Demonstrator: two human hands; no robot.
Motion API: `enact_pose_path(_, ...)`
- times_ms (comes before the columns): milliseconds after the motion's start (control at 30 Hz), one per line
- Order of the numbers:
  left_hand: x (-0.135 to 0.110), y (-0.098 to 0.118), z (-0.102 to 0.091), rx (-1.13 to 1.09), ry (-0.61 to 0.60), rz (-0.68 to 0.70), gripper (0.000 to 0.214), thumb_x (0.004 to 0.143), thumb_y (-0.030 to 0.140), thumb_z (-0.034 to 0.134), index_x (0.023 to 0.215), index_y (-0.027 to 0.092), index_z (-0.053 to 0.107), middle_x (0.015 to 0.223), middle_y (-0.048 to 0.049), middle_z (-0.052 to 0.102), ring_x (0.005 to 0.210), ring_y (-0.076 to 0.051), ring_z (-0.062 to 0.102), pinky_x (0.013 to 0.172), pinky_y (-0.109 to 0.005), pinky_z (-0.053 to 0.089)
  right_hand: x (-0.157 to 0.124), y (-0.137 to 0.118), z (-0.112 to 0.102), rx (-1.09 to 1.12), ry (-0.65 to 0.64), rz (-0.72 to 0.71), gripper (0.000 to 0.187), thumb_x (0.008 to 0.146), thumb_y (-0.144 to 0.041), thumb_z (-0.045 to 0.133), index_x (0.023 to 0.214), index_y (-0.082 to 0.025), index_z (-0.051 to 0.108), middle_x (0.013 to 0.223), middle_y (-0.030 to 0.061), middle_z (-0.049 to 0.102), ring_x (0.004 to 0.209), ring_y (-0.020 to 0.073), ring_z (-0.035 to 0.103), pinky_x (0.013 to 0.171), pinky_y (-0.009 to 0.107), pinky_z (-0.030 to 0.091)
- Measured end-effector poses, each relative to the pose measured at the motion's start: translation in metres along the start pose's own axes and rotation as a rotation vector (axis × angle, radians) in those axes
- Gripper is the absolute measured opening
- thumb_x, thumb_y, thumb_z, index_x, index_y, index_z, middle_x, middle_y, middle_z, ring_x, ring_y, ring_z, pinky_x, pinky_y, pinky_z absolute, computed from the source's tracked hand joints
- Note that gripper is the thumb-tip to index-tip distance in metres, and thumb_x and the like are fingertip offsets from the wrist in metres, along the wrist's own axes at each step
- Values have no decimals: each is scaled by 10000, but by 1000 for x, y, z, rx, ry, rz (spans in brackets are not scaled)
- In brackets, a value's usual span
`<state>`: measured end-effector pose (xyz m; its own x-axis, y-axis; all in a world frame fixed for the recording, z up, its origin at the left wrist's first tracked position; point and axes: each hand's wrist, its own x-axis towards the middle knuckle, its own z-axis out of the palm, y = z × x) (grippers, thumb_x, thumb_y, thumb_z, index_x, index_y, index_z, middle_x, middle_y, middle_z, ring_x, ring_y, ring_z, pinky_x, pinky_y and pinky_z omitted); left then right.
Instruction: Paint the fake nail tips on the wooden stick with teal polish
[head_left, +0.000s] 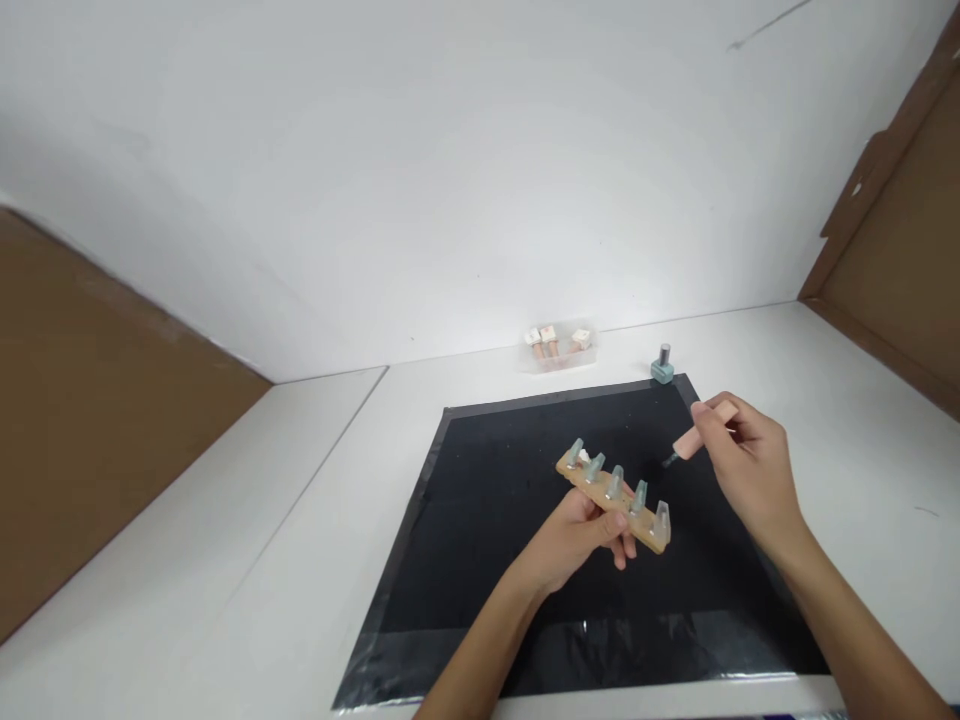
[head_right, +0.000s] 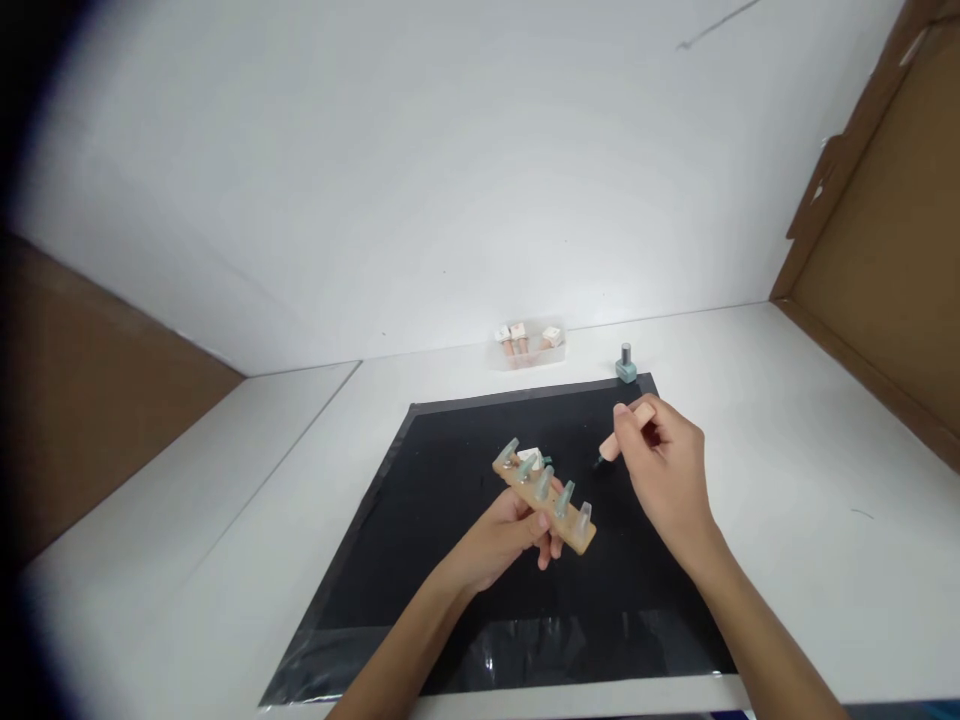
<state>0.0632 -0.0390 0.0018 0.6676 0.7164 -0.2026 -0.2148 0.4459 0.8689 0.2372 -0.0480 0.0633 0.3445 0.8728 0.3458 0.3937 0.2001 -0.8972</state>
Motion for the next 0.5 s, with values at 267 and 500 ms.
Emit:
enact_pose_path(267,-1,5,7,-115,104,83,522,579,465,785,882,164,484,551,26,582,451,-82,519,365,-154,367,6,1,-2,-96,-288,-17,399,849,-306,501,512,-208,310,645,1,528,494,110,450,460,258,336)
enact_pose_path(500,-5,5,3,-231,226,111,500,524,416,819,781,175,464,471,90,438,342,-25,405,303,-114,221,4,4,0,-94,-209,25,411,846,-324,501,501,-227,300,516,-10,456,659,198,595,493,261,356)
